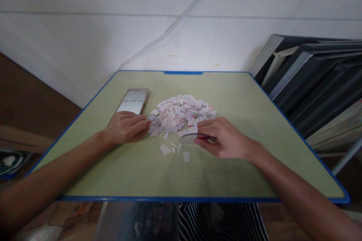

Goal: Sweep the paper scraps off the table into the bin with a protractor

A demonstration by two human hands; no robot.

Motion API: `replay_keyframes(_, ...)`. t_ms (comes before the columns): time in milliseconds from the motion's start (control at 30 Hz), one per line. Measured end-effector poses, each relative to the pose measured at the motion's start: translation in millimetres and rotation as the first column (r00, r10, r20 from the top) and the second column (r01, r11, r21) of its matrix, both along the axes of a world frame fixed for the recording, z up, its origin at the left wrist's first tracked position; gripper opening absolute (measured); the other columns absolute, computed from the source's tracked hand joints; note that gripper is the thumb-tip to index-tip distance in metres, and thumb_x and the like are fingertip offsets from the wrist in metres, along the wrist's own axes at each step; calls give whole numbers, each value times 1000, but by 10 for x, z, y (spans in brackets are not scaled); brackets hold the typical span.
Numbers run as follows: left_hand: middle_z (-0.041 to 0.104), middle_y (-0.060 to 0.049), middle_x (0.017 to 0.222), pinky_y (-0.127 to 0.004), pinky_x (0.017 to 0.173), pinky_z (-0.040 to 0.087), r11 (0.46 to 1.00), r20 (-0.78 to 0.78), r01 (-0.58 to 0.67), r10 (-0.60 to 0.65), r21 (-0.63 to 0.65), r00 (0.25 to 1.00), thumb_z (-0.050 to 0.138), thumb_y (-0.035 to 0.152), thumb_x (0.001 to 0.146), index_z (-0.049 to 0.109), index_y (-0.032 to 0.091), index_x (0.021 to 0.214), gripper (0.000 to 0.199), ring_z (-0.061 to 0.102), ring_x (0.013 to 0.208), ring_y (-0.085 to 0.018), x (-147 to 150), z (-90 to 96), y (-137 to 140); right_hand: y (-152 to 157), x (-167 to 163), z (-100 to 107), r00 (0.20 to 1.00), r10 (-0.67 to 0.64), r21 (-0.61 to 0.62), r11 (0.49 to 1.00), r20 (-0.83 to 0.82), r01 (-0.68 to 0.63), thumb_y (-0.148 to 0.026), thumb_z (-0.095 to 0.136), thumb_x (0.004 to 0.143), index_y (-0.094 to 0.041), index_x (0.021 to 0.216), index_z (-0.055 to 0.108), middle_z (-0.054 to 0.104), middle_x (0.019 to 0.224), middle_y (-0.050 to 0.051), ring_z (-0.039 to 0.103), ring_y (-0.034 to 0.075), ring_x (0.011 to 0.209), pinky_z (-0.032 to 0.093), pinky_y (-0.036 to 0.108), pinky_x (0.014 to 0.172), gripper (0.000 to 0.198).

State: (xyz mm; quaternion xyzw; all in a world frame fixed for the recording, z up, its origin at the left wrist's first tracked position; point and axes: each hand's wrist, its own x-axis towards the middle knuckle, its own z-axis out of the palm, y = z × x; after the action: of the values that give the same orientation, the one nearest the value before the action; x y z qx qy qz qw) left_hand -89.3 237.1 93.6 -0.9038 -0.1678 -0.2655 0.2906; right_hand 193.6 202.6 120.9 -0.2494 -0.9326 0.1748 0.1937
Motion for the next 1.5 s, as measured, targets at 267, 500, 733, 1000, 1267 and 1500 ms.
replay_keyframes(267, 48, 4, 48, -23, 37, 28, 1000, -9, -6, 6, -8, 1000, 38, 13, 84, 44, 17, 54, 31, 37, 37, -8, 1, 8, -7, -5, 39, 76, 998, 57, -76, 996, 30, -54, -17, 45, 85, -16, 58, 46, 42, 54, -2, 39, 8, 52, 26, 23, 49, 27)
replay_keyframes(500, 48, 4, 48, -23, 37, 28, 1000, -15, -8, 8, -14, 1000, 37, 12, 84, 44, 18, 54, 31, 38, 38, -9, 2, 0, -5, 9, -48, -31, 992, -22, 0, 1000, -123, 22, -17, 48, 85, -14, 66, 51, 46, 60, 0, 43, 8, 55, 31, 22, 52, 19)
replay_keyframes(733, 49, 4, 49, -22, 37, 27, 1000, -6, 2, -2, -11, 1000, 39, 14, 84, 44, 17, 55, 30, 37, 37, -8, 5, 2, -3, 2, -127, -149, 999, 4, -31, 1000, -31, -5, -20, 45, 87, -13, 70, 55, 48, 62, 1, 44, 8, 57, 31, 22, 53, 21)
replay_keyframes(1000, 51, 3, 50, -23, 37, 28, 1000, -8, -1, 1, -15, 1000, 39, 13, 84, 44, 18, 55, 29, 38, 38, -9, -6, -5, -2, -3, -87, -106, 994, -92, 97, 992, 59, 86, -21, 43, 87, -14, 73, 56, 52, 64, 2, 45, 9, 57, 30, 23, 53, 21)
replay_keyframes(1267, 47, 4, 49, -23, 36, 28, 1000, -12, -10, 10, -17, 1000, 38, 13, 84, 43, 18, 55, 30, 37, 38, -8, 1, -6, -7, -38, 11, 18, 995, -11, 41, 999, 95, 7, -18, 45, 84, -16, 61, 51, 47, 57, 0, 42, 9, 53, 26, 24, 51, 24)
replay_keyframes(1500, 48, 4, 48, -23, 36, 27, 1000, -14, -3, 3, -22, 1000, 38, 13, 84, 43, 18, 55, 30, 37, 37, -8, 3, -1, -6, -62, -51, -12, 999, 36, -31, 999, -16, -36, -18, 45, 86, -15, 69, 54, 49, 62, 1, 45, 9, 57, 29, 23, 52, 20)
